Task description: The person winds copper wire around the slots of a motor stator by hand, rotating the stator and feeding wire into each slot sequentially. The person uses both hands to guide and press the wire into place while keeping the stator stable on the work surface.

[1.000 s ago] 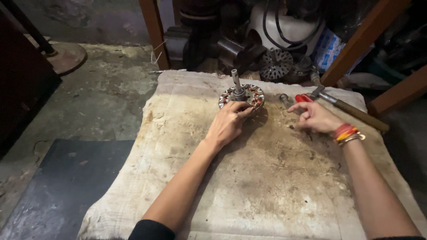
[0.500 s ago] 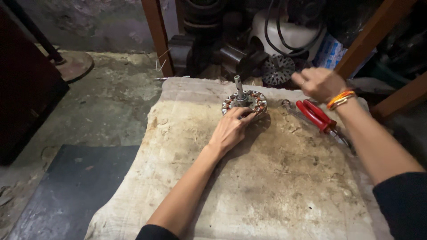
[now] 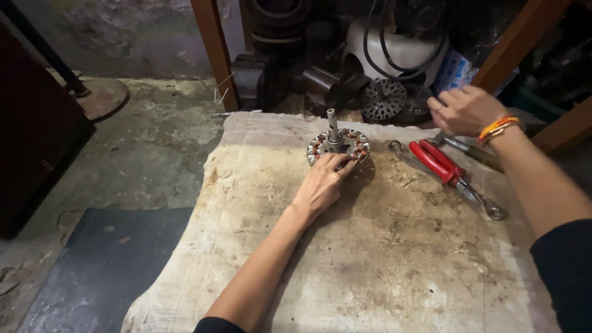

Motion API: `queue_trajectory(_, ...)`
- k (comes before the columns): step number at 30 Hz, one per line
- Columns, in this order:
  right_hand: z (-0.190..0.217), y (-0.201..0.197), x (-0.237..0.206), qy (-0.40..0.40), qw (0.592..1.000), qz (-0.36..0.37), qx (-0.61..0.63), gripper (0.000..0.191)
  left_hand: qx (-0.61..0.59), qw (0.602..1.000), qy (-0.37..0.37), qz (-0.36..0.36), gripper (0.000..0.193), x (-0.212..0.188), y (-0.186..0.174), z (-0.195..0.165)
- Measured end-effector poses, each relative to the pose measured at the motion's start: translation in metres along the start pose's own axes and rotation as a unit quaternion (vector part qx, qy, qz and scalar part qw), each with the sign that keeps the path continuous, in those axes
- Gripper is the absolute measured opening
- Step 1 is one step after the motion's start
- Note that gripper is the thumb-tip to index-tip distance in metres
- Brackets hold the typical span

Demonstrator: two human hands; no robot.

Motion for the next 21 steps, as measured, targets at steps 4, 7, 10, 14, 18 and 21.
queue_trajectory(4, -0.014, -0.001, -0.006, 0.009, 1.000, 0.001, -0.014, 0.028, 0.006, 1.000, -0.004, 0.010, 0.061, 0.001, 0.003, 0.001)
queue_trajectory(7, -0.024, 0.001, -0.013, 0.013, 0.999, 0.015, -0.034, 0.026, -0.008, 1.000, -0.005, 0.003, 0.062, 0.001, 0.001, 0.001)
queue_trajectory(10, -0.028, 0.004, -0.022, 0.026, 0.999, 0.020, -0.020, 0.031, -0.020, 1.000, -0.004, 0.000, 0.062, 0.000, -0.003, 0.002)
queue_trajectory(14, -0.015, 0.012, -0.030, 0.013, 0.988, 0.156, 0.004, 0.058, -0.036, 0.999, -0.014, -0.005, 0.062, -0.001, -0.009, 0.006)
queue_trajectory(18, 0.018, -0.006, -0.028, 0.025, 0.985, 0.152, 0.082, 0.074, -0.029, 0.999, -0.003, -0.016, 0.069, -0.001, -0.011, 0.004)
queue_trajectory(21, 0.043, -0.041, -0.017, 0.008, 0.988, -0.064, 0.142, 0.076, -0.024, 0.999, -0.017, -0.013, 0.063, -0.001, -0.011, 0.005)
Point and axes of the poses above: each hand's wrist, its own x-axis towards the middle knuckle, its own y-axis out of the palm, z = x × y, the point moved 4 cm from there along x, towards the middle knuckle, and after that the axes turned 4 degrees about -y, right-handed, at the moved point
